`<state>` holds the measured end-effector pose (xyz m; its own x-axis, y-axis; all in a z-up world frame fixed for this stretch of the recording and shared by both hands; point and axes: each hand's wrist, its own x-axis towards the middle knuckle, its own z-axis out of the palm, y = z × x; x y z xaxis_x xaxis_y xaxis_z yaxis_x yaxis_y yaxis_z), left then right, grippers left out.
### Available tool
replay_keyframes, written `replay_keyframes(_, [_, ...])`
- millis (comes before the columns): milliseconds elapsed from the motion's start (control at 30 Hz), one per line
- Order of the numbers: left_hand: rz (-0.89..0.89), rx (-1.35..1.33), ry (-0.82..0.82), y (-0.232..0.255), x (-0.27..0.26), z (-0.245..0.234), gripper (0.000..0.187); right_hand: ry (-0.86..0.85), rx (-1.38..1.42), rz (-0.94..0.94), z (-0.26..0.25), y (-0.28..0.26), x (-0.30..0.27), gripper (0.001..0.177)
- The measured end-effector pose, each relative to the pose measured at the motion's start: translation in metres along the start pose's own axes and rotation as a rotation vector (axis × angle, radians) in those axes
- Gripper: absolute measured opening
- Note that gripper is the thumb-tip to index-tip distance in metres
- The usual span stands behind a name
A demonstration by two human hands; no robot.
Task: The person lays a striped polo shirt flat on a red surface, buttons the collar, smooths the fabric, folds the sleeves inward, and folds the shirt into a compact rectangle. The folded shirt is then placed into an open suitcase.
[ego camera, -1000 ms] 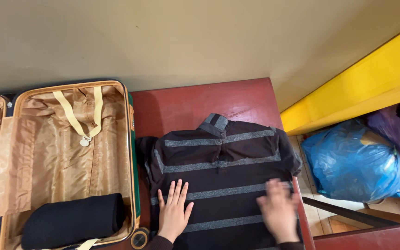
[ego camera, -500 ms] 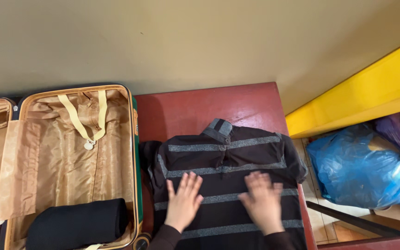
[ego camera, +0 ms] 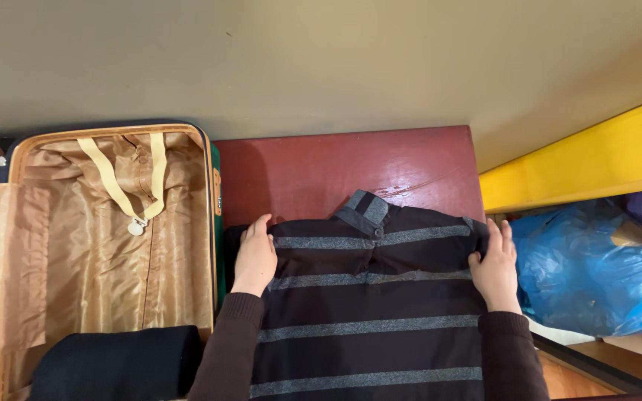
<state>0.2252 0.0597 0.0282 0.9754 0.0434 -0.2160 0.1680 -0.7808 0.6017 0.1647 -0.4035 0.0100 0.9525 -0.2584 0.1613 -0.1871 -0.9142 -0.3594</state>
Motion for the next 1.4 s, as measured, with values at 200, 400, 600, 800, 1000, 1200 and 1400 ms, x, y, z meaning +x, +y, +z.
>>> replay_keyframes(200, [-0.136,0.208,-0.309,0.032,0.008,-0.042,0.028,-0.372,-0.245,0.226,-0.020,-0.007,0.009,0.032])
replay_keyframes(400, [0.276,-0.011,0.104,0.033,-0.003,-0.075,0.026,-0.057,-0.030,0.257,-0.051,0.015,0.008,0.013])
replay_keyframes(600, [0.007,0.043,-0.293,0.028,-0.008,-0.066,0.033,0.059,0.093,-0.136,-0.001,0.000,0.011,0.052])
replay_keyframes(800, [0.235,-0.328,-0.319,0.022,-0.017,-0.062,0.026,-0.226,-0.080,0.041,0.019,-0.040,0.000,0.076])
replay_keyframes(1000, [0.154,-0.052,-0.166,0.035,-0.027,-0.065,0.028,-0.315,-0.141,0.219,0.009,-0.035,0.009,0.042])
replay_keyframes(1200, [0.079,-0.346,-0.246,0.044,-0.035,-0.084,0.030,-0.416,0.304,0.374,-0.052,-0.010,0.027,0.031])
replay_keyframes(1400, [0.173,-0.634,-0.231,0.033,-0.031,-0.101,0.020,-0.092,0.994,0.359,-0.094,-0.011,0.032,0.025])
